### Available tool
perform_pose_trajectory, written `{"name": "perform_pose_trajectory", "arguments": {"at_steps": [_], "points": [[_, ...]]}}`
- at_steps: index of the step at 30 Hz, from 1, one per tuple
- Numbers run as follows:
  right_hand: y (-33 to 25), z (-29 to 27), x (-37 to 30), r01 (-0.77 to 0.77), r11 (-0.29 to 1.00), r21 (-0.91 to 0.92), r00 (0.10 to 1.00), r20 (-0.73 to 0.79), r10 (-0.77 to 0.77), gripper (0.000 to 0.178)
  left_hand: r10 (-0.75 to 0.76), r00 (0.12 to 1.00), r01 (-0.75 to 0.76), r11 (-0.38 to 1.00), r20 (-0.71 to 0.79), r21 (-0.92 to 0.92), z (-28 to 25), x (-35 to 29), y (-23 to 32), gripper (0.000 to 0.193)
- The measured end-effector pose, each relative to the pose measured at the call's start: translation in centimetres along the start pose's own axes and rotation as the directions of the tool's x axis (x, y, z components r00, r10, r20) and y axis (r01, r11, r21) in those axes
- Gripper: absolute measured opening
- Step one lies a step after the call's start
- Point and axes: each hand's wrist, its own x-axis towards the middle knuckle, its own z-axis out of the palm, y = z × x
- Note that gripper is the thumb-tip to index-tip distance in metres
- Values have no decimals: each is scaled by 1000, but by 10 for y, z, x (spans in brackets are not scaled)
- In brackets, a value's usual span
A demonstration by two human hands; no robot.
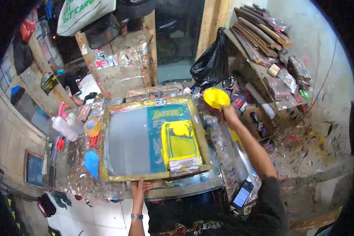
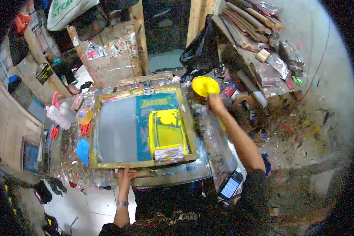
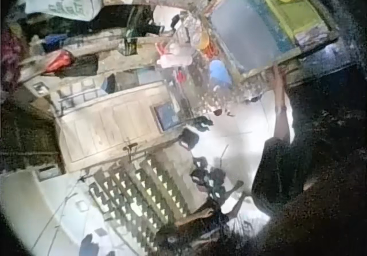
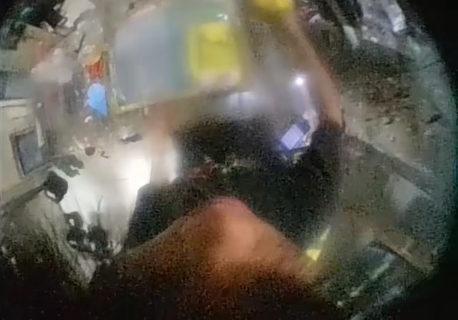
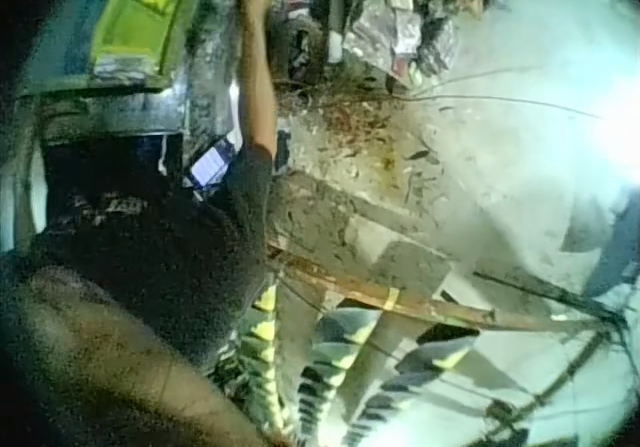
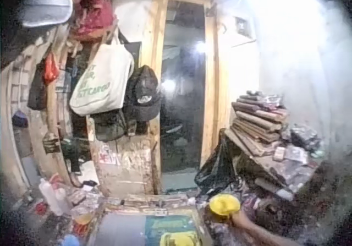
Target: The person performs screen printing on black apparel pieces using yellow ink, applying the ink with a squeegee through a mesh screen and setting the printed items aside on a table.
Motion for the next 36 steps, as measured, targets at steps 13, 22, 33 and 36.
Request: {"name": "perform_pose_trajectory", "arguments": {"at_steps": [13,22,33,36], "points": [[-12,133,-228,913,350,-210,364,807,-465,41,-25,998,27,999,-51,46,-4,-9,8,39],[-41,160,-105,849,301,-435,529,701,-478,32,-65,997,66,998,-52,3,-2,-7,11,37],[12,148,-171,820,-9,-572,491,711,-503,17,-101,990,101,995,-95,-1,1,-10,8,38],[-20,143,-181,892,179,-416,452,818,-355,19,-59,992,61,998,-110,15,-6,-9,4,39]]}}
